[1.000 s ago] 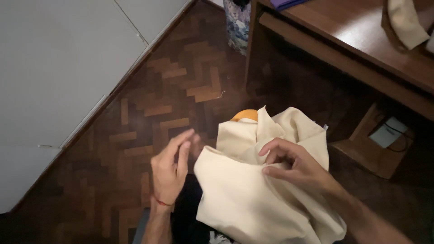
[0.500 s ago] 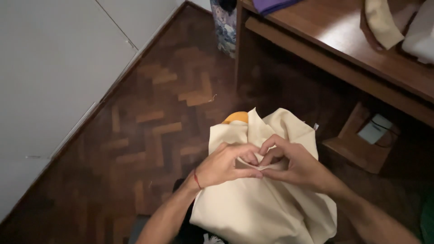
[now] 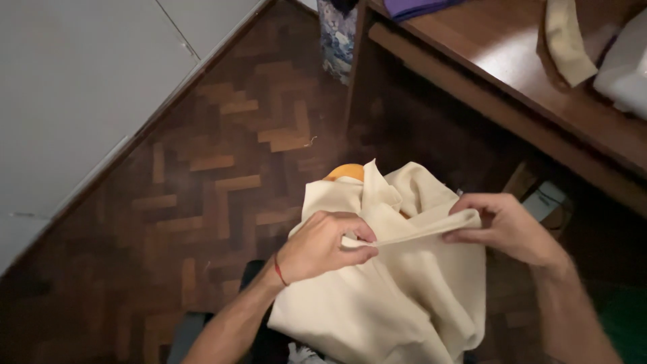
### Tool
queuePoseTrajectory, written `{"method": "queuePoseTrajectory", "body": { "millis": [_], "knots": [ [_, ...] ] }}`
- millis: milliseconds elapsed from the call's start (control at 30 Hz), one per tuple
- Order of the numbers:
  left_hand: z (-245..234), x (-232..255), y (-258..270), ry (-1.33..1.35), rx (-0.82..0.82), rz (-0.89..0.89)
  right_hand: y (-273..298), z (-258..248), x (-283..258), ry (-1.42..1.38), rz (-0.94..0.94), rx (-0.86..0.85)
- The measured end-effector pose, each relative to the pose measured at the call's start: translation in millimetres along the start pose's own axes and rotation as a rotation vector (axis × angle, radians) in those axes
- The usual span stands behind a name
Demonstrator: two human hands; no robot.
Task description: Cutting and inspecting a large piece of cream-colored fabric with scissors.
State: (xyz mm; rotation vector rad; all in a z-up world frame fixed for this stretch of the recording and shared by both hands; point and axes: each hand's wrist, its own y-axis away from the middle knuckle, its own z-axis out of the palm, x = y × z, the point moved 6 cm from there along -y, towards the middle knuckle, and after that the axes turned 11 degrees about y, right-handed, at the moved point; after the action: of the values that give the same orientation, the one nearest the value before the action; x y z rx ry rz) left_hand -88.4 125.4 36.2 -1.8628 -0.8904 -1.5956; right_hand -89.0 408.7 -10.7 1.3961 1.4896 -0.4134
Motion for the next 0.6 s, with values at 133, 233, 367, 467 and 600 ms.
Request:
{"method": "queuePoseTrajectory", "body": {
  "millis": [133, 233, 367, 467, 600],
  "knots": [
    [-6, -8, -8, 0.043, -0.012, -0.011, 2, -3, 56, -0.215, -0.011, 0.152],
    [-9, -20, -14, 0.055, -0.049, -0.05, 6, 7, 66, -0.382, -0.064, 0.199],
    [-10, -28, -25, 0.044, -0.121, -0.088, 16, 5, 64, -0.531, -0.06, 0.342],
    [-9, -37, -29, 0.009, -0.145, -0.075, 20, 1, 73, -0.531, -0.07, 0.388],
    [-6, -41, -32, 0.046, -0.186, -0.028, 24, -1, 63, -0.581, -0.056, 0.43]
  ]
}}
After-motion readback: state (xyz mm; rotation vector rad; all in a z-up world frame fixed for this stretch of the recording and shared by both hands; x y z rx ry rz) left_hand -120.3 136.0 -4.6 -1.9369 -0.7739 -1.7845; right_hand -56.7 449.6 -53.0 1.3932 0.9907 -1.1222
